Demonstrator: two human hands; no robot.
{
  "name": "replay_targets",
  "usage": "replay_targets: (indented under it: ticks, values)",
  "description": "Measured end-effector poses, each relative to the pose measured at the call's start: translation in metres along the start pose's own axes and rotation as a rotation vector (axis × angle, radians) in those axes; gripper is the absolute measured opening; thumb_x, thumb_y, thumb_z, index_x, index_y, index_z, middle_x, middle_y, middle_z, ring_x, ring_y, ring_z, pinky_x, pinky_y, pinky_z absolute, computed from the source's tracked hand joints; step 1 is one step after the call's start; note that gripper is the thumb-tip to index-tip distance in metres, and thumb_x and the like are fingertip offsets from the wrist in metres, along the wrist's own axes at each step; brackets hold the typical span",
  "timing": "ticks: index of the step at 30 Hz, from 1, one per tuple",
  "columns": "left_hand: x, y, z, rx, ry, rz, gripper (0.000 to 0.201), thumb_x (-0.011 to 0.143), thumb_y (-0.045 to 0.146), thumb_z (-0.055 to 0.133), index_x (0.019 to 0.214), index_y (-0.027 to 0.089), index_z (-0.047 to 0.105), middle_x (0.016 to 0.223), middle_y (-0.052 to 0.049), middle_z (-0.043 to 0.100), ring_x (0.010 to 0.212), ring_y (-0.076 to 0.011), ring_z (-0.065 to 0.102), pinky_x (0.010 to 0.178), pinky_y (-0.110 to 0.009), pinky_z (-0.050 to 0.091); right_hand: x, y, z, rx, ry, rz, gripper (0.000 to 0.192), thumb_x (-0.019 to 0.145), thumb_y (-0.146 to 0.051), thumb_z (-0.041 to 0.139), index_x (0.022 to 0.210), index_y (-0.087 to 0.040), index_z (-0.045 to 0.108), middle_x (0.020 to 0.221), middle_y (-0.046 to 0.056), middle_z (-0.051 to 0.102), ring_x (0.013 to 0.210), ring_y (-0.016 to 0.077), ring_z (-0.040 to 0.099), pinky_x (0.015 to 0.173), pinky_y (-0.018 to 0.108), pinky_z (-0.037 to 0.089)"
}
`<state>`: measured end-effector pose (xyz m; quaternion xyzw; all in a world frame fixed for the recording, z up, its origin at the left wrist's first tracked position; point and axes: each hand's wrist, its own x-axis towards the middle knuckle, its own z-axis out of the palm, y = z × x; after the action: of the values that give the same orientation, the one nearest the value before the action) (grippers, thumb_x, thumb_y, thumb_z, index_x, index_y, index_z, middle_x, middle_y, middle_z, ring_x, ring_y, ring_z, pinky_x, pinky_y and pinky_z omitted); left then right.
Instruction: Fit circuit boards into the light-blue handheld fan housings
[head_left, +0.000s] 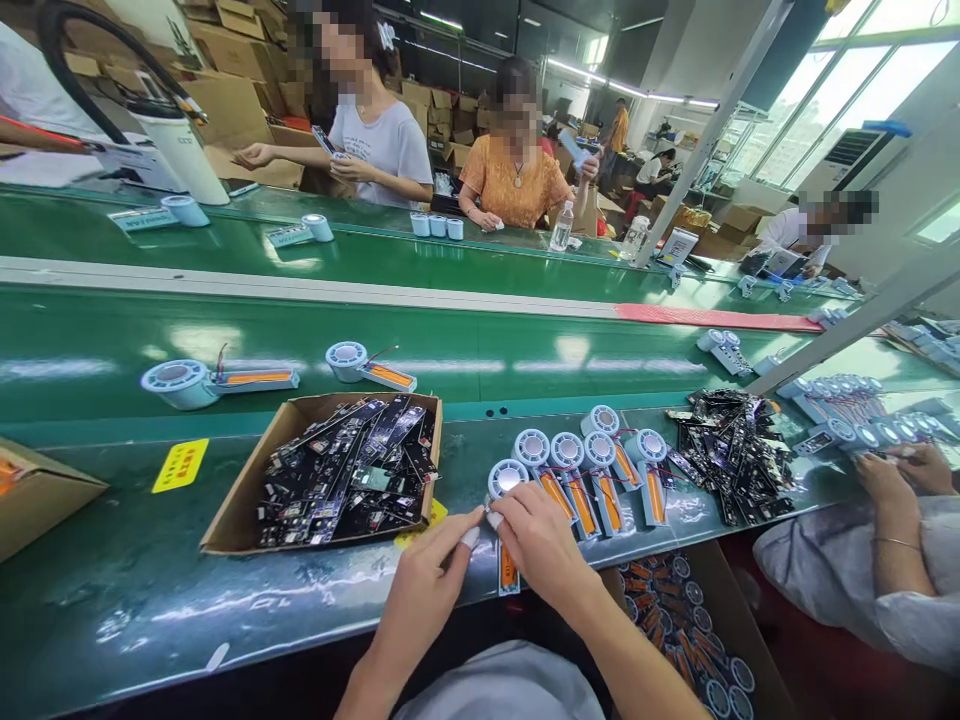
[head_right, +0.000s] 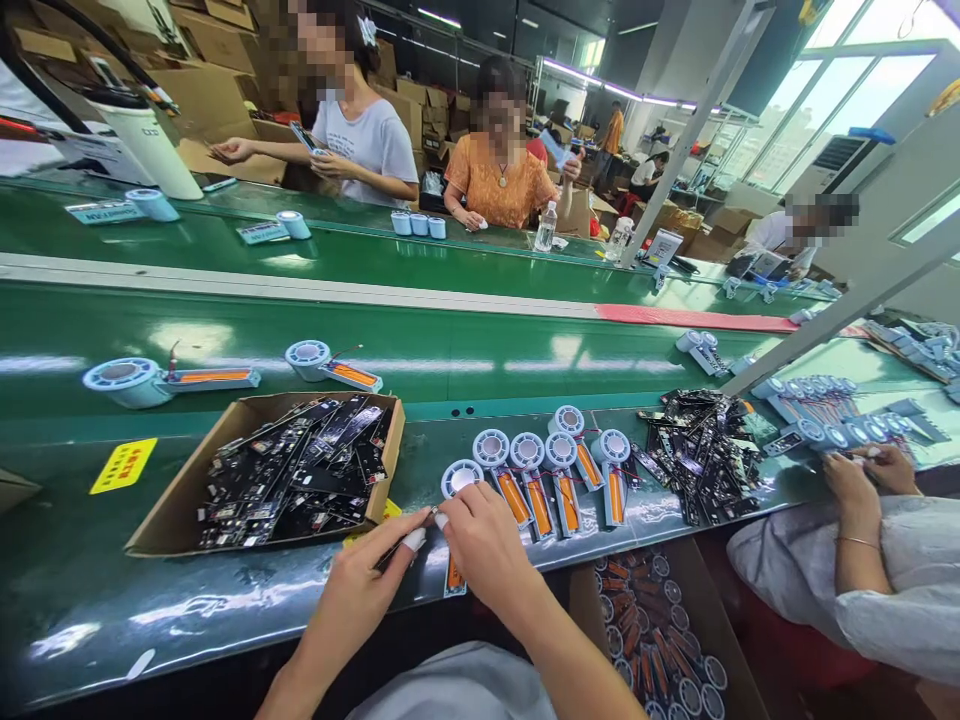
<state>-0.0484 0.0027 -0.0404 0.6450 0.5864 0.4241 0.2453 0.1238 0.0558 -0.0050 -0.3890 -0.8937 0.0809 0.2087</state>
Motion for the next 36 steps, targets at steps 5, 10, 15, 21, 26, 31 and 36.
replay_targets:
  ticks: [5, 10, 15, 21, 26, 31, 36]
  values:
    - [-0.012, 0.007, 0.013, 0.218, 0.09, 0.189, 0.039, 0.098, 0.02, 0.04, 0.119, 0.019, 0.072, 0.116, -0.011, 0.076, 0.104, -0.0215, 0.074, 0.09, -0.033, 0.061, -0.004, -0.016, 0.01, -0.216, 0.008, 0.069, 0.016, 0.091, -0.007, 0.059, 0.081, -0.019, 0.061, 0.082, 0.007, 0.062, 0.075, 0.0226, 0.053, 0.066, 0.035, 0.041]
    - [-0.016, 0.008, 0.014, 0.276, 0.101, 0.214, 0.039, 0.099, 0.019, 0.04, 0.126, 0.018, 0.069, 0.121, -0.012, 0.074, 0.107, -0.0222, 0.073, 0.09, -0.034, 0.061, -0.001, -0.019, 0.009, -0.266, -0.009, 0.073, 0.013, 0.088, -0.007, 0.064, 0.081, -0.018, 0.062, 0.08, 0.007, 0.063, 0.074, 0.0234, 0.055, 0.065, 0.036, 0.041]
    - [-0.003, 0.0, 0.001, 0.069, 0.038, 0.109, 0.036, 0.097, 0.027, 0.044, 0.113, 0.019, 0.075, 0.111, -0.009, 0.078, 0.1, -0.0213, 0.076, 0.091, -0.032, 0.061, 0.002, -0.008, 0.003, -0.109, -0.004, 0.013, 0.012, 0.094, -0.009, 0.059, 0.089, -0.019, 0.064, 0.089, 0.005, 0.066, 0.081, 0.0211, 0.059, 0.071, 0.032, 0.044]
    - [0.003, -0.004, -0.01, -0.08, -0.068, -0.022, 0.034, 0.093, 0.032, 0.05, 0.11, 0.021, 0.078, 0.112, -0.01, 0.078, 0.101, -0.0222, 0.075, 0.089, -0.032, 0.061, 0.004, 0.004, -0.007, 0.086, -0.063, -0.037, 0.026, 0.094, -0.006, 0.056, 0.116, -0.018, 0.064, 0.101, 0.007, 0.068, 0.092, 0.0214, 0.06, 0.08, 0.032, 0.047]
    - [0.005, -0.007, -0.009, -0.144, -0.099, -0.064, 0.033, 0.091, 0.033, 0.053, 0.105, 0.02, 0.08, 0.108, -0.01, 0.079, 0.099, -0.0226, 0.076, 0.088, -0.032, 0.061, 0.005, 0.012, -0.009, 0.186, -0.126, -0.088, 0.014, 0.095, -0.01, 0.058, 0.102, -0.018, 0.068, 0.096, 0.006, 0.069, 0.092, 0.0212, 0.058, 0.082, 0.033, 0.046]
    - [0.006, -0.008, -0.009, -0.141, -0.083, -0.042, 0.032, 0.089, 0.032, 0.054, 0.103, 0.021, 0.08, 0.104, -0.009, 0.08, 0.096, -0.023, 0.076, 0.089, -0.033, 0.061, 0.006, 0.01, -0.008, 0.141, -0.136, -0.08, 0.012, 0.094, -0.011, 0.059, 0.1, -0.017, 0.068, 0.092, 0.006, 0.068, 0.088, 0.0212, 0.057, 0.078, 0.033, 0.044]
    - [0.006, -0.007, -0.012, -0.126, -0.072, -0.056, 0.032, 0.088, 0.031, 0.053, 0.101, 0.022, 0.081, 0.104, -0.008, 0.08, 0.096, -0.0234, 0.077, 0.088, -0.034, 0.061, 0.009, 0.007, -0.015, 0.052, -0.221, -0.105, 0.012, 0.093, -0.01, 0.061, 0.101, -0.015, 0.068, 0.093, 0.007, 0.068, 0.09, 0.0221, 0.057, 0.078, 0.033, 0.044]
